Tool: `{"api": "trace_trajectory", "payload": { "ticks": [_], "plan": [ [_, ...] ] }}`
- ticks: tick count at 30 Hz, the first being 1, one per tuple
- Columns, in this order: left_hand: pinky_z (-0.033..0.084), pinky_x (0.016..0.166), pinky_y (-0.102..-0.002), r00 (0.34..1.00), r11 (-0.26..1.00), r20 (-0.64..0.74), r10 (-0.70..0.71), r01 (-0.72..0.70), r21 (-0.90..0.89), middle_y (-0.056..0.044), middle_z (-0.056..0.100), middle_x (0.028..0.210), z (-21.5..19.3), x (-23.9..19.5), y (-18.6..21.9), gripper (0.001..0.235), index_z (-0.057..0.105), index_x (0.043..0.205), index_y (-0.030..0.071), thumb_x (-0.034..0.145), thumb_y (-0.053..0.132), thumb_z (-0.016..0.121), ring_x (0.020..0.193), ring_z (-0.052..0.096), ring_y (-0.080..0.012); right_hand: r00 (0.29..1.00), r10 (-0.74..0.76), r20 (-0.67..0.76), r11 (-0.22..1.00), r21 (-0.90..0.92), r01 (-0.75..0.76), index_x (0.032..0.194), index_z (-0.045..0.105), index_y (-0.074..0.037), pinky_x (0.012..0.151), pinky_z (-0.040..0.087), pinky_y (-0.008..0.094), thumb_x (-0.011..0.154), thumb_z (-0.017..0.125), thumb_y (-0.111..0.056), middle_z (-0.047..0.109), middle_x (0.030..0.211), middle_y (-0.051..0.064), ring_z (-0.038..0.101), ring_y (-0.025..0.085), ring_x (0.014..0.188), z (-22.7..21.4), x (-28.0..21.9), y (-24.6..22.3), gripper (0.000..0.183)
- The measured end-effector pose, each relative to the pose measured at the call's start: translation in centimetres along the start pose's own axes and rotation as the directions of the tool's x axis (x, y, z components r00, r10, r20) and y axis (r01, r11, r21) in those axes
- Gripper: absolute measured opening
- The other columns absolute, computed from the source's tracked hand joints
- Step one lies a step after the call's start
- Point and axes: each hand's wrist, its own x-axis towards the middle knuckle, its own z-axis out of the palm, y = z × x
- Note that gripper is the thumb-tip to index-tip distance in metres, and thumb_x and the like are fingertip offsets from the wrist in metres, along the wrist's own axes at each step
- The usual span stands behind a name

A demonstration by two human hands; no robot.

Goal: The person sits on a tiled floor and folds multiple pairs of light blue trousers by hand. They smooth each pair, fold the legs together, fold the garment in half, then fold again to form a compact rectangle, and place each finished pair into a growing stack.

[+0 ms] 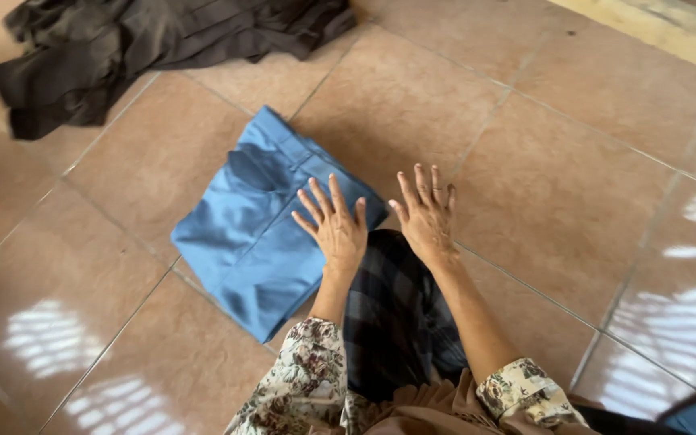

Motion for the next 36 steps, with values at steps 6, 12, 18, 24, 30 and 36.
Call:
{"api": "trace_trajectory", "payload": {
  "ticks": [6, 12, 18, 24, 30, 36],
  "plan": [
    [0.002, 0.117, -0.073, 0.964, 0.964, 0.103, 0.243, -0.229, -0.134, -0.024, 0.024, 0.166, 3.8, -2.6, 11.8, 0.075, 0.029, 0.162, 0.015, 0.1, 0.047, 0.055, 0.153, 0.013, -0.0505, 0.941, 0.332, 0.066, 0.939, -0.123, -0.323, 0.155, 0.048, -0.025, 0.114, 0.025, 0.062, 0.107, 0.045, -0.056, 0.044, 0.16, 0.013, 0.032, 0.037, 0.151, -1.9, -6.3, 10.7, 0.057],
    [0.001, 0.117, -0.072, 0.887, 0.911, 0.208, 0.411, -0.397, -0.107, -0.022, 0.024, 0.167, 9.3, -7.7, 16.9, 0.077, 0.033, 0.161, 0.015, 0.099, 0.055, 0.054, 0.154, 0.013, -0.0481, 0.904, 0.408, -0.129, 0.862, -0.272, -0.428, 0.146, 0.057, -0.022, 0.104, 0.042, 0.064, 0.1, 0.06, -0.054, 0.052, 0.151, 0.016, 0.045, 0.041, 0.143, -3.6, -12.9, 15.6, 0.056],
    [-0.002, 0.118, -0.072, 0.751, 0.851, 0.4, 0.525, -0.463, -0.247, -0.021, 0.02, 0.168, 10.7, -14.0, 24.4, 0.074, 0.029, 0.162, 0.017, 0.101, 0.052, 0.049, 0.155, 0.008, -0.0487, 0.784, 0.586, -0.203, 0.71, -0.338, -0.618, 0.146, 0.056, -0.023, 0.106, 0.039, 0.059, 0.103, 0.055, -0.055, 0.056, 0.146, 0.012, 0.049, 0.037, 0.138, -9.6, -19.6, 19.8, 0.054],
    [0.031, 0.111, -0.072, 0.446, 0.657, 0.482, 0.754, -0.492, -0.572, -0.02, 0.021, 0.167, 6.5, -27.0, 36.9, 0.071, 0.032, 0.16, 0.016, 0.098, 0.042, 0.056, 0.148, 0.027, -0.0502, 0.545, 0.799, -0.254, 0.387, -0.477, -0.789, 0.147, 0.056, -0.027, 0.107, 0.04, 0.059, 0.097, 0.056, -0.061, 0.06, 0.145, 0.009, 0.051, 0.033, 0.138, -19.7, -31.3, 26.0, 0.061],
    [0.019, 0.115, -0.072, 0.188, 0.297, 0.23, 0.955, -0.628, -0.72, -0.023, 0.045, 0.154, 2.9, -41.5, 44.5, 0.062, 0.048, 0.15, 0.015, 0.096, 0.045, 0.055, 0.145, 0.037, -0.0484, 0.276, 0.902, -0.333, 0.138, -0.383, -0.913, 0.148, 0.055, -0.03, 0.104, 0.04, 0.059, 0.091, 0.069, -0.043, 0.057, 0.148, 0.009, 0.05, 0.033, 0.139, -27.6, -46.9, 29.8, 0.06],
    [0.025, 0.115, -0.069, -0.182, 0.163, 0.299, 0.937, -0.528, -0.833, -0.024, 0.041, 0.156, 2.7, -49.4, 46.7, 0.063, 0.04, 0.155, 0.017, 0.099, 0.046, 0.049, 0.147, 0.035, -0.0467, 0.032, 0.919, -0.392, -0.117, -0.35, -0.93, 0.15, 0.052, -0.03, 0.103, 0.039, 0.062, 0.09, 0.072, -0.044, 0.055, 0.148, 0.012, 0.048, 0.034, 0.14, -32.2, -58.0, 32.3, 0.065]
  ]
}}
